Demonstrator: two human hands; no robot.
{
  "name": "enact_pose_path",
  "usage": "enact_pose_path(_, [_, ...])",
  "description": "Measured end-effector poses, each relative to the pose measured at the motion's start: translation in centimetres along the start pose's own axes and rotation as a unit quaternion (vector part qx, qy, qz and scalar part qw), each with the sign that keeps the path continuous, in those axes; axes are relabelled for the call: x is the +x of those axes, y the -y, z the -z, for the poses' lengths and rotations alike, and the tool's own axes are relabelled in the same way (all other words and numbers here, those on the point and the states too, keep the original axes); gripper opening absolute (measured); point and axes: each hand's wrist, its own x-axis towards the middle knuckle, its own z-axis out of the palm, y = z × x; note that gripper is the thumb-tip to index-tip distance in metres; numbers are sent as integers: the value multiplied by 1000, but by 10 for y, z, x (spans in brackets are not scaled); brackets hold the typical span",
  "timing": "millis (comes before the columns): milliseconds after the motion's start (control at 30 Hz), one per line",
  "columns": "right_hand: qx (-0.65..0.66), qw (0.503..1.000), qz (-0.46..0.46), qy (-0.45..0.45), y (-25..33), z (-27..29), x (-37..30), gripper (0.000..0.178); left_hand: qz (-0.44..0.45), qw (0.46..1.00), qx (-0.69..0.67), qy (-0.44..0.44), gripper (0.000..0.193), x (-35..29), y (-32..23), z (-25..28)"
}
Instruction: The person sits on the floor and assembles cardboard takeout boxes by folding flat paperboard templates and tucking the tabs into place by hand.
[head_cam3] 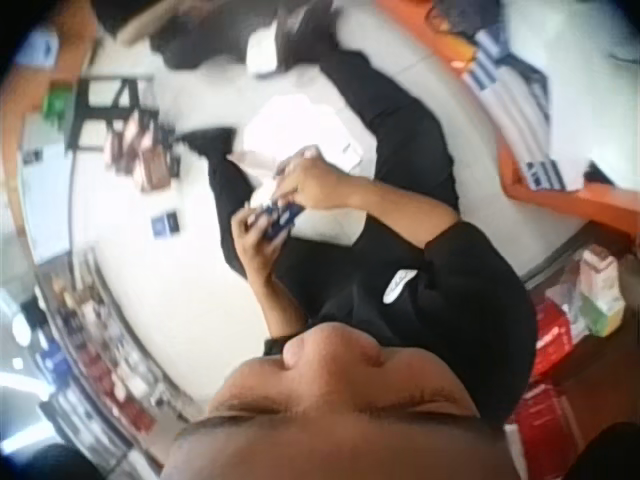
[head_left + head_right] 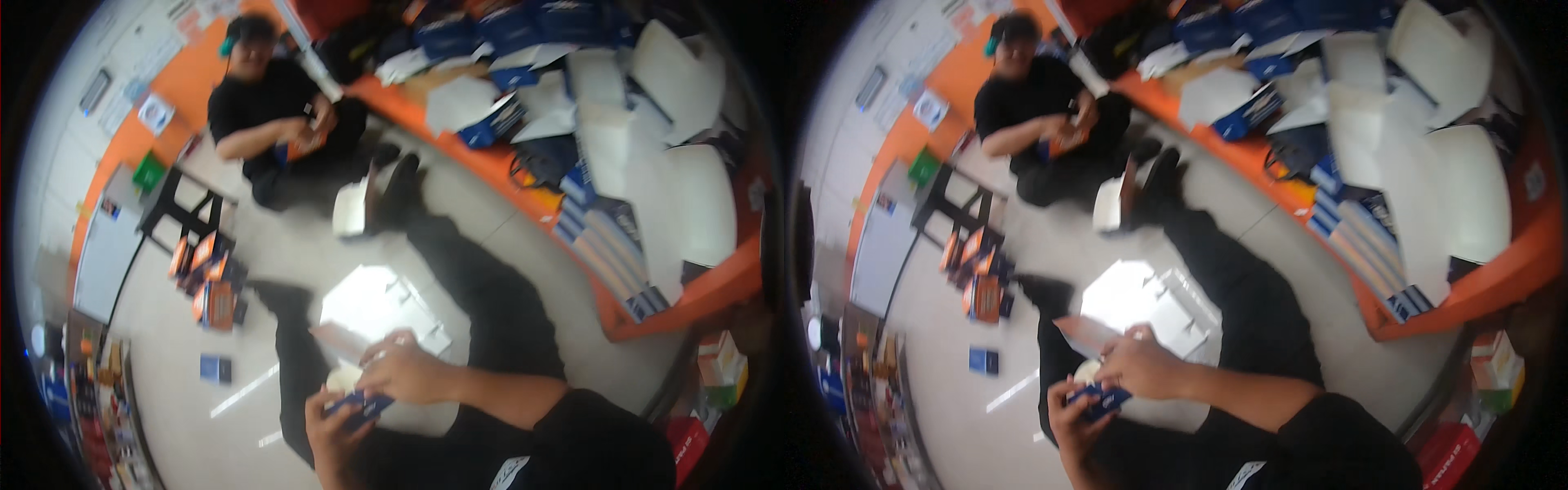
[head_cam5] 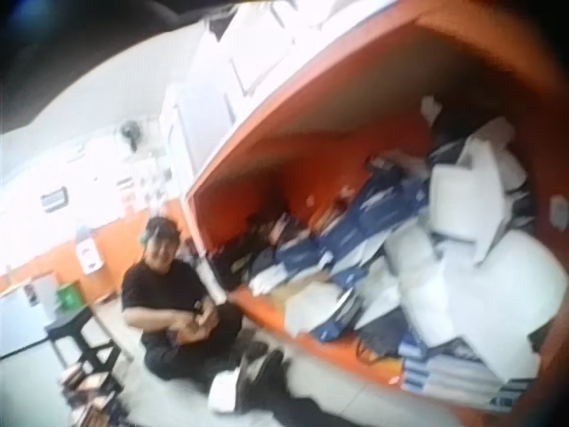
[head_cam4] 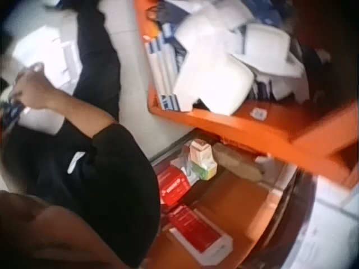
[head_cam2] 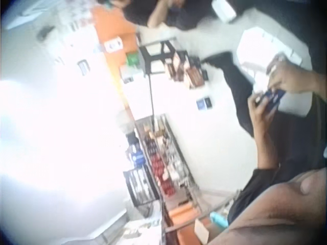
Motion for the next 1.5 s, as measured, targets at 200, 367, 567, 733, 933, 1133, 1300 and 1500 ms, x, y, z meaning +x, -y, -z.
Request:
enact_pose_path(200, [-103,974,-91,182,22,16,-12,67,29,980,-193,-48,67,-4,19,-17])
enact_pose_path(367, [-145,947,-150,245,-4,139,60,60,213,908,-346,-104,71,-19,87,-38])
enact_pose_path(567, [-454,743,14,-491,28,422,104,98,341,906,-248,-41,34,-29,152,-80])
enact_pose_path(733, [-225,952,-103,-182,-40,249,89,36,312,941,-114,62,47,-15,126,-73])
enact_pose_path(933, [-335,819,-352,306,-166,-37,7,92,399,908,-4,128,87,-35,137,-115])
enact_pose_path(1133, [-366,818,-358,264,-181,-96,-3,96,475,848,98,213,96,-35,163,-150])
enact_pose_path(1300, [-352,843,-403,52,-207,-65,-10,91,565,821,-32,73,68,-6,145,-123])
enact_pose_path(1500, [-255,874,-414,24,-180,-41,1,34,476,869,-125,47,64,-21,154,-132])
